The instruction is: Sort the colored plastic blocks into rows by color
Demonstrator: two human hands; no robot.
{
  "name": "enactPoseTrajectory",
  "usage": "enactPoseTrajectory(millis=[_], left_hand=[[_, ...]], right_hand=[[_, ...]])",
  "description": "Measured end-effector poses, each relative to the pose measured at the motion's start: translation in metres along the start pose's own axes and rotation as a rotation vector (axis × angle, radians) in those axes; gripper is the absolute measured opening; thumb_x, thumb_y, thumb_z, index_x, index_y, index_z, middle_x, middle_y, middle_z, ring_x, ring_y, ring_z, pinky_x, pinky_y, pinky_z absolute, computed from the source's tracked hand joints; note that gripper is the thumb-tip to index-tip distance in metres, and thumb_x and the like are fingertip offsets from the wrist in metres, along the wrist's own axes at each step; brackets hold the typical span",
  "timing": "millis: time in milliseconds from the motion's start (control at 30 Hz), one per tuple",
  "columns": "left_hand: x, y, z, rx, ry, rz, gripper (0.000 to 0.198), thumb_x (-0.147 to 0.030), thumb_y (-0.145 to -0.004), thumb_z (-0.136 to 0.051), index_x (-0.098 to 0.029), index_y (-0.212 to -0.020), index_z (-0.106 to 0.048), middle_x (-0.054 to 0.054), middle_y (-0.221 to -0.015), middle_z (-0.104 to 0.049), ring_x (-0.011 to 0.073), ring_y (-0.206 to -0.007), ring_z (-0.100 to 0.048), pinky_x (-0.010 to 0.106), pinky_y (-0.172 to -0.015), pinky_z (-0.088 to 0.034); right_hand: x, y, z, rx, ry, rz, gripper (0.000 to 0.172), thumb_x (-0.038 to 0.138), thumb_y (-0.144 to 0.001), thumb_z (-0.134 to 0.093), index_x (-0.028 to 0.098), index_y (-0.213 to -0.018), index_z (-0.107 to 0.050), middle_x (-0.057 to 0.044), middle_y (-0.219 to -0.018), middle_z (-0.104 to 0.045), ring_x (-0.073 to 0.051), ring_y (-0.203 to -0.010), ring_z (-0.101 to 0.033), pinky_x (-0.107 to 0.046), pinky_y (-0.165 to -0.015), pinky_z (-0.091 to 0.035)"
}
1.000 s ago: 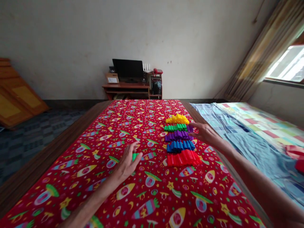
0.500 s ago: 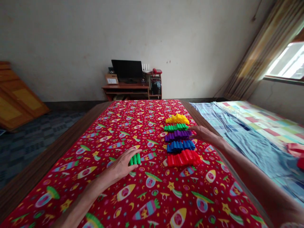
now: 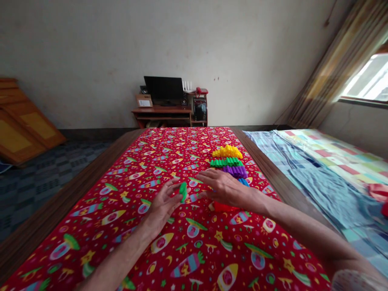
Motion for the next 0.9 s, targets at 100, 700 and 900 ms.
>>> enactPoseTrajectory(millis=[100,700,900], left_hand=[[0.003,0.006,-0.008,0.018,0.068,0.005,0.063,-0.040,-0.067,-0.078,-0.028,-0.119,-0.045,0.004,-0.126,-0.059,0.0209,-0.104,-0.066,0.031,-0.086,-0.056],[0.010,0.016,-0.026,0.179,0.279,0.017,0.054,-0.028,-0.078,-0.073,-0.026,-0.129,-0.055,0.005,-0.129,-0.063,0.0246,-0.126,-0.054,0.037,-0.110,-0.040],[0.007,0.008,-0.013,0.114,0.112,-0.131,0.055,-0.031,-0.082,-0.067,-0.023,-0.133,-0.049,0.011,-0.132,-0.060,0.0273,-0.127,-0.053,0.043,-0.109,-0.040]], right_hand=[[0.023,-0.019,-0.023,0.110,0.021,0.007,0.029,0.036,-0.096,-0.049,0.011,-0.111,-0.054,-0.015,-0.100,-0.064,-0.021,-0.088,-0.061,-0.033,-0.073,-0.049],[0.008,-0.021,-0.023,0.022,-0.291,0.082,0.038,0.015,-0.088,-0.058,0.014,-0.126,-0.055,-0.009,-0.098,-0.069,-0.016,-0.084,-0.063,-0.026,-0.075,-0.047],[-0.041,-0.025,-0.007,-0.013,-0.038,0.004,0.028,0.015,-0.088,-0.058,0.015,-0.116,-0.063,-0.010,-0.101,-0.069,-0.018,-0.093,-0.061,-0.029,-0.081,-0.047]])
Point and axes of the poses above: each hand's wrist, its own y-axis away from the middle knuckle, its own z-axis out of the back of the hand, x = y × z, the point moved 8 cm from there along -y, towards the middle knuckle
